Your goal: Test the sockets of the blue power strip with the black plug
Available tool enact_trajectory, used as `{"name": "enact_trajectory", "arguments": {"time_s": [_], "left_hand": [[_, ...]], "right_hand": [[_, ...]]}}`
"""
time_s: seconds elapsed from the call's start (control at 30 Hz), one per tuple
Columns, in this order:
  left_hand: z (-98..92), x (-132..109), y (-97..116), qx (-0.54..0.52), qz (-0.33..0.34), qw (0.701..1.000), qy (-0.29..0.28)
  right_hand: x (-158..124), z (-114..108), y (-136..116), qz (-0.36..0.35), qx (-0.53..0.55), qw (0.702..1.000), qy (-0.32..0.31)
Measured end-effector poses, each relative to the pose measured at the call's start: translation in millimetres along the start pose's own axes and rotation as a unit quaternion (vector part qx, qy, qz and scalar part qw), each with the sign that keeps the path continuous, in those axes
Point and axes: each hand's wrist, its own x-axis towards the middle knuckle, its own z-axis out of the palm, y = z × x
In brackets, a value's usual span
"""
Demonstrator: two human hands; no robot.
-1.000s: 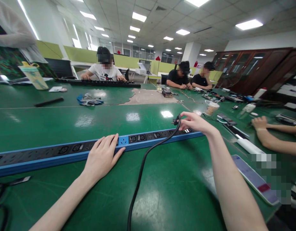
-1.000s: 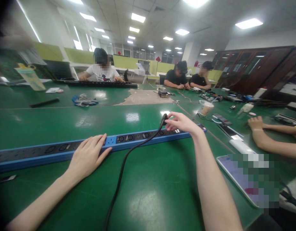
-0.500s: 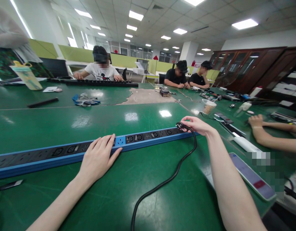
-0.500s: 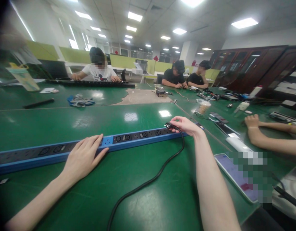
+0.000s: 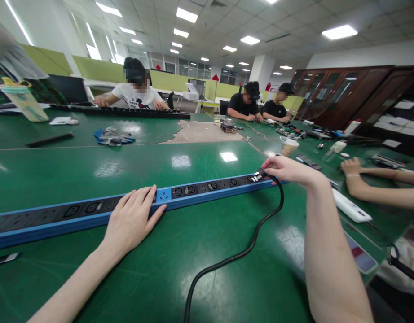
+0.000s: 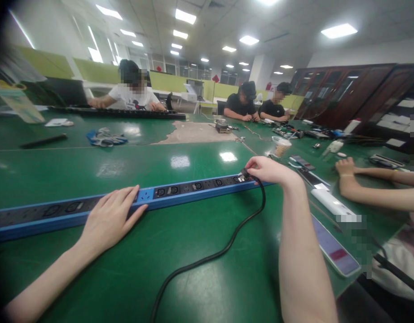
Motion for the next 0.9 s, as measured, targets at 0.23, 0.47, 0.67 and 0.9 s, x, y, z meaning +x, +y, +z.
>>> {"name": "enact_trajectory", "arguments": {"time_s": [0.23,0.47,0.67,0.9], "left_hand": [[0.1,1,0,-0.003,0.004,1.0,0.01],[-0.8,1,2,-0.016,0.001,1.0,0.016],[-1.4,1,2,-0.01,-0.004,1.0,0.005],[2.6,15,34,-0.036,0.081,0.996,-0.011]], "right_hand": [[21,25,-11,-0.017,-0.16,0.986,0.039],[37,50,-23,-0.05,-0.228,0.97,0.063],[44,57,-21,-0.056,-0.229,0.968,0.091],[42,55,-23,-0.053,-0.218,0.97,0.089]]}}
